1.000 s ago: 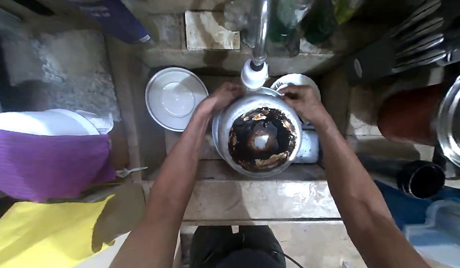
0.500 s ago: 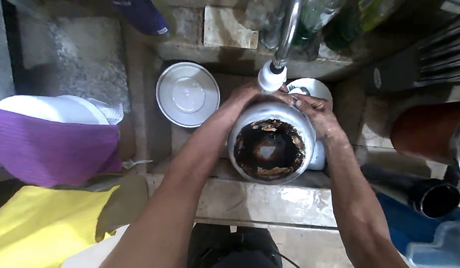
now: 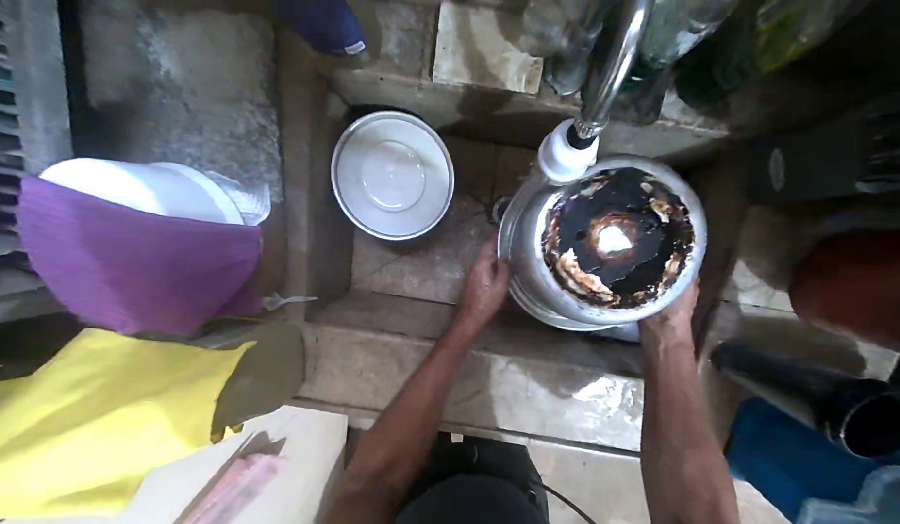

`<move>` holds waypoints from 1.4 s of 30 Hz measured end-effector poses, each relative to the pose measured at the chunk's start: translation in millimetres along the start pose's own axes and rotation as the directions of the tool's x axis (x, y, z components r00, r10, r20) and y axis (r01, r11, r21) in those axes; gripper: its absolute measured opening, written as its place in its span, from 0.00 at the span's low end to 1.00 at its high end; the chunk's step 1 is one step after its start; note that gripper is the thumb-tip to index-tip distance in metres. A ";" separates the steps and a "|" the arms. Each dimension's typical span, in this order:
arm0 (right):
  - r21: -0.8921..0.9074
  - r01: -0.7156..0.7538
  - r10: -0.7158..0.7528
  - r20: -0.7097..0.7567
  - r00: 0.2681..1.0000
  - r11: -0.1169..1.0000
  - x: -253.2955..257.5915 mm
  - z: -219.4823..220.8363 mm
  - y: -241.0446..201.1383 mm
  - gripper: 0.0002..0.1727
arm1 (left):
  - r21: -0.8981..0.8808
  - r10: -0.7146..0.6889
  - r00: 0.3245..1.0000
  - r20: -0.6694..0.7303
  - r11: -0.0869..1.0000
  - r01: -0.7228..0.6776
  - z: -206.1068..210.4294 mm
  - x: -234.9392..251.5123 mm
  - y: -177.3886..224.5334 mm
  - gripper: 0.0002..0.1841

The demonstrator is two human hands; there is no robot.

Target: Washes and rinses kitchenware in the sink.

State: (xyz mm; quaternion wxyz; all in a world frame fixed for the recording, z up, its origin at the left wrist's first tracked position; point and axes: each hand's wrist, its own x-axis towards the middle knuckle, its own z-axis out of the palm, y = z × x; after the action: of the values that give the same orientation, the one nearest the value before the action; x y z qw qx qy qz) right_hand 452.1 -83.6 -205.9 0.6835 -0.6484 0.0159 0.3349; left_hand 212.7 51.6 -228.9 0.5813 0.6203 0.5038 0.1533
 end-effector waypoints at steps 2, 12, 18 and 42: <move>0.078 -0.027 0.028 -0.002 1.000 0.997 -5.7 -9.2 14.4 0.25 | 0.027 -0.030 0.999 -0.025 0.999 0.031 4.7 2.7 6.5 0.25; -0.199 -0.187 0.198 0.037 0.980 0.962 -4.0 -2.8 -20.1 0.24 | 0.411 0.028 0.842 0.538 0.864 -0.291 -25.1 141.5 112.8 0.23; 0.209 -0.145 0.155 -0.033 0.987 0.967 -17.2 6.7 31.3 0.28 | 0.083 0.123 0.980 0.159 0.987 -0.137 -22.6 53.3 16.6 0.24; 0.122 -0.118 0.139 -0.177 0.974 0.985 -37.8 35.9 46.7 0.18 | -0.056 0.328 0.931 -0.160 0.939 -0.340 -2.0 13.2 -4.3 0.25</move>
State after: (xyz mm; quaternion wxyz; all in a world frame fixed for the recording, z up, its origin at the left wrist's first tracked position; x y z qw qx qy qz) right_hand 385.6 -71.0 -223.8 0.6909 -0.6353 0.1397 0.3156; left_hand 215.2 62.5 -237.4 0.5326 0.6593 0.4260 0.3165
